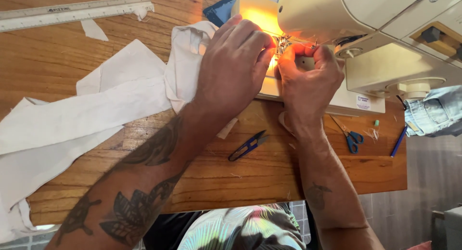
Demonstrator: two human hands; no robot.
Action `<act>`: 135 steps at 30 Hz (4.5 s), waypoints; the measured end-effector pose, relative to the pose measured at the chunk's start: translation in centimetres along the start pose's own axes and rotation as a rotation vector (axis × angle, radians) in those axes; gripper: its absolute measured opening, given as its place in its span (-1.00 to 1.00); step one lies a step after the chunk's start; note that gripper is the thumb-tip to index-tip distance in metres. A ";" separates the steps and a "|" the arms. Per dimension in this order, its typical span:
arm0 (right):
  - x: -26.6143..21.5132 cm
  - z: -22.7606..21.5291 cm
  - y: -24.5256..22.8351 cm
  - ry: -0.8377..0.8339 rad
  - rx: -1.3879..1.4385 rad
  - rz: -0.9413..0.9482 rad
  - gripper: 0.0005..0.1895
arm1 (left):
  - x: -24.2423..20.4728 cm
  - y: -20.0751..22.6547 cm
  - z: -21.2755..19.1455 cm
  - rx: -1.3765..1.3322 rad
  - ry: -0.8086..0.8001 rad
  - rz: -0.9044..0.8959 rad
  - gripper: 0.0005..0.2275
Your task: Sewing fabric strips together using a sewing machine on a wooden workspace.
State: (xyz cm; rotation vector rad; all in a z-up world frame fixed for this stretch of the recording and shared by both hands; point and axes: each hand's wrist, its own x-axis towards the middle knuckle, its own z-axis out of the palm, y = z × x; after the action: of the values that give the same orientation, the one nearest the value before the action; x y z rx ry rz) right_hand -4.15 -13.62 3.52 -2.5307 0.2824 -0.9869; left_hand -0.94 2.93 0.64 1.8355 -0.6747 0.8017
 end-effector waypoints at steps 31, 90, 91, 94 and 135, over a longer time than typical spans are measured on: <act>0.0 0.3 0.0 0.028 0.015 -0.047 -0.85 | -0.1 -0.2 0.1 0.024 -0.010 -0.027 -0.91; 0.8 -0.5 -1.9 -0.156 0.440 0.327 -0.95 | 0.7 -0.3 0.5 0.024 -0.001 -0.040 -0.80; 0.8 -0.7 -2.0 -0.155 0.440 0.329 -0.95 | 0.7 -0.3 0.6 0.024 -0.003 -0.039 -0.80; 1.0 -1.1 -2.5 -0.186 0.470 0.371 -0.98 | 0.9 -0.3 0.7 -0.033 0.027 -0.047 -0.86; 3.6 -3.6 2.7 -0.626 0.291 0.070 -0.61 | 3.1 -1.9 5.1 0.328 -0.203 -0.369 -0.69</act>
State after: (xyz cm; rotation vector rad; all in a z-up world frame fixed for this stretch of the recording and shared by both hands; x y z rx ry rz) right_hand -4.13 -18.32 6.86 -2.3903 0.0349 -0.1589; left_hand 3.56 -1.39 0.47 2.2758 -0.3214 0.5055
